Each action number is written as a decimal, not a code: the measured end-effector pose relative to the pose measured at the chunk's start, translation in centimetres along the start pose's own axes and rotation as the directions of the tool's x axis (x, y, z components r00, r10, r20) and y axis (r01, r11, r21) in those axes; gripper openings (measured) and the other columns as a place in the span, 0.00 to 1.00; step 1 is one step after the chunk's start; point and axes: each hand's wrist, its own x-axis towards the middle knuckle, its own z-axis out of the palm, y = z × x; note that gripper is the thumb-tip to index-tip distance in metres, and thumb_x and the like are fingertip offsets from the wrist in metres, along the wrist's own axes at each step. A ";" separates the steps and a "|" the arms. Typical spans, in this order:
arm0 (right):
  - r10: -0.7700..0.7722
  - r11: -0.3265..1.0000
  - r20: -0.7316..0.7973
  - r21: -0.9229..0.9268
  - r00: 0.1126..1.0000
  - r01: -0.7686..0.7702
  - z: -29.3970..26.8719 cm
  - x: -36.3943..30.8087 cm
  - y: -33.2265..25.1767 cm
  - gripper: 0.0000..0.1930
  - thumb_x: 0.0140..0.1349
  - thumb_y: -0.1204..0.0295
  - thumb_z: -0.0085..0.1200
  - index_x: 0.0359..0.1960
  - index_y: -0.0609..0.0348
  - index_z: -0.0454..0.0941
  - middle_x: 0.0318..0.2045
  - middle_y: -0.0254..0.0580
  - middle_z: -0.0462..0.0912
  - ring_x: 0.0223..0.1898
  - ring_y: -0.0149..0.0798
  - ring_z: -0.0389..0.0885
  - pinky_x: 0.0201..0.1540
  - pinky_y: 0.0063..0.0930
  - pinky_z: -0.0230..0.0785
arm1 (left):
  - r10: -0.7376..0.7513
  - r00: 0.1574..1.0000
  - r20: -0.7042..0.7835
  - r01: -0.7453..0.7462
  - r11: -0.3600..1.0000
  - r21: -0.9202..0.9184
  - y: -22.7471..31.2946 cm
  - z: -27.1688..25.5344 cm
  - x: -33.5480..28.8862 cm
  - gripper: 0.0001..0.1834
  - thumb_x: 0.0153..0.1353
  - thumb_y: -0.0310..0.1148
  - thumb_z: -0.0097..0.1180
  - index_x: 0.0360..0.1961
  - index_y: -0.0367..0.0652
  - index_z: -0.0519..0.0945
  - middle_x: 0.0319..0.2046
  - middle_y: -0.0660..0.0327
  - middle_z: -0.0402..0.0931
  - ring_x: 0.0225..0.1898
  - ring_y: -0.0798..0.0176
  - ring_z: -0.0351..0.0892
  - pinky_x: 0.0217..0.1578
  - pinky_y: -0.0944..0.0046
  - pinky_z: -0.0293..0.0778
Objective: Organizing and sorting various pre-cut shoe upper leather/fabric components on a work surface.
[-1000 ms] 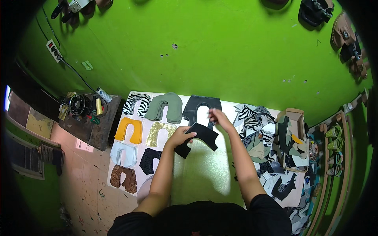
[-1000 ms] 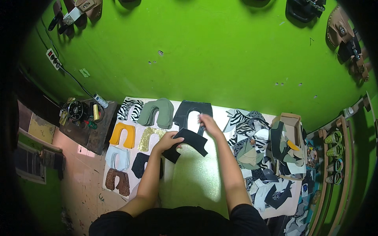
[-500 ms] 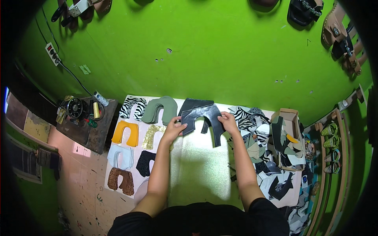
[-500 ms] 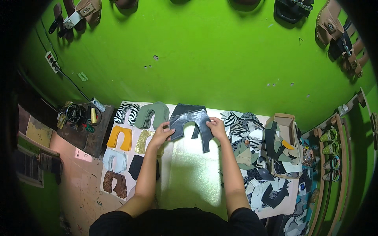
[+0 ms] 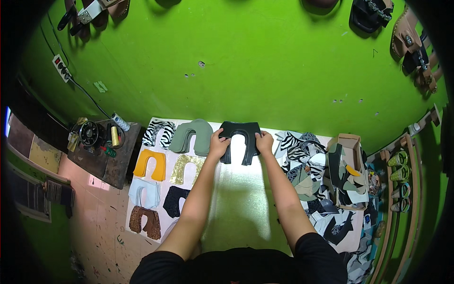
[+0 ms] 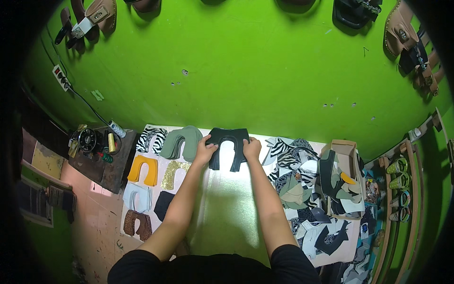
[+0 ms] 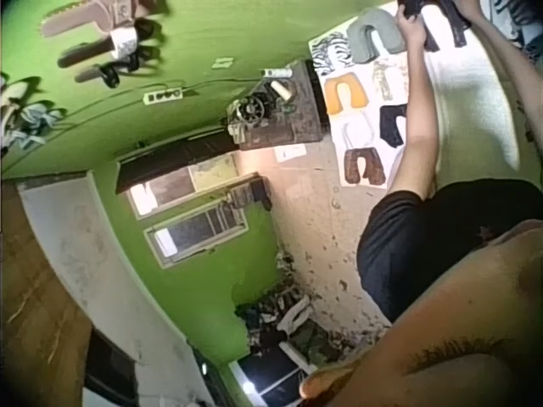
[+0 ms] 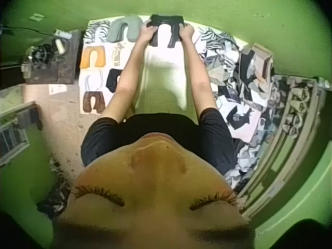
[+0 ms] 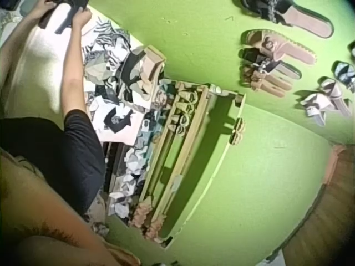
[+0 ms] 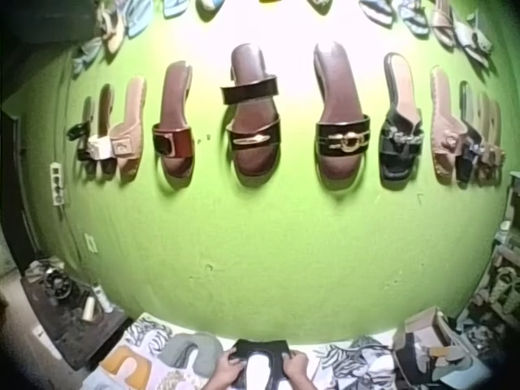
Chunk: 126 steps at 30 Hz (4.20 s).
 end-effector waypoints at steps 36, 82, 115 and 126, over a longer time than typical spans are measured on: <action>-0.294 0.949 -0.239 0.040 0.925 0.312 -23.6 -29.2 8.1 0.05 0.48 0.79 0.49 0.27 0.60 0.76 0.28 0.43 0.73 0.33 0.41 0.71 0.36 0.28 0.64 | -0.160 0.621 0.768 -0.151 0.936 0.317 3.5 12.4 -26.4 0.26 0.52 0.42 0.56 0.48 0.35 0.69 0.41 0.50 0.72 0.43 0.60 0.72 0.44 0.65 0.67; 0.059 0.819 -0.532 0.510 0.845 0.264 -44.1 -33.3 12.4 0.09 0.57 0.77 0.50 0.36 0.72 0.73 0.29 0.38 0.77 0.31 0.26 0.73 0.35 0.16 0.66 | 0.101 0.282 0.954 -0.588 0.804 0.088 12.6 31.2 -41.2 0.37 0.39 0.47 0.63 0.46 0.33 0.67 0.36 0.47 0.74 0.40 0.49 0.73 0.46 0.57 0.64; -0.309 0.880 0.107 -0.343 0.945 0.327 -40.5 -9.8 8.6 0.32 0.35 0.72 0.64 0.47 0.64 0.68 0.38 0.54 0.76 0.41 0.47 0.75 0.45 0.32 0.66 | -0.352 0.929 0.111 0.302 0.898 0.321 8.1 14.5 -33.1 0.41 0.53 0.19 0.42 0.63 0.43 0.32 0.46 0.32 0.60 0.33 0.43 0.76 0.31 0.63 0.76; -0.458 0.789 -0.182 0.367 0.870 0.492 -36.7 -17.0 -2.6 0.27 0.48 0.73 0.60 0.51 0.59 0.64 0.20 0.30 0.69 0.19 0.21 0.66 0.21 0.16 0.61 | 0.214 0.963 0.165 -0.254 0.925 0.282 7.7 11.7 -31.2 0.22 0.48 0.18 0.43 0.44 0.47 0.77 0.58 0.47 0.47 0.36 0.56 0.74 0.27 0.69 0.73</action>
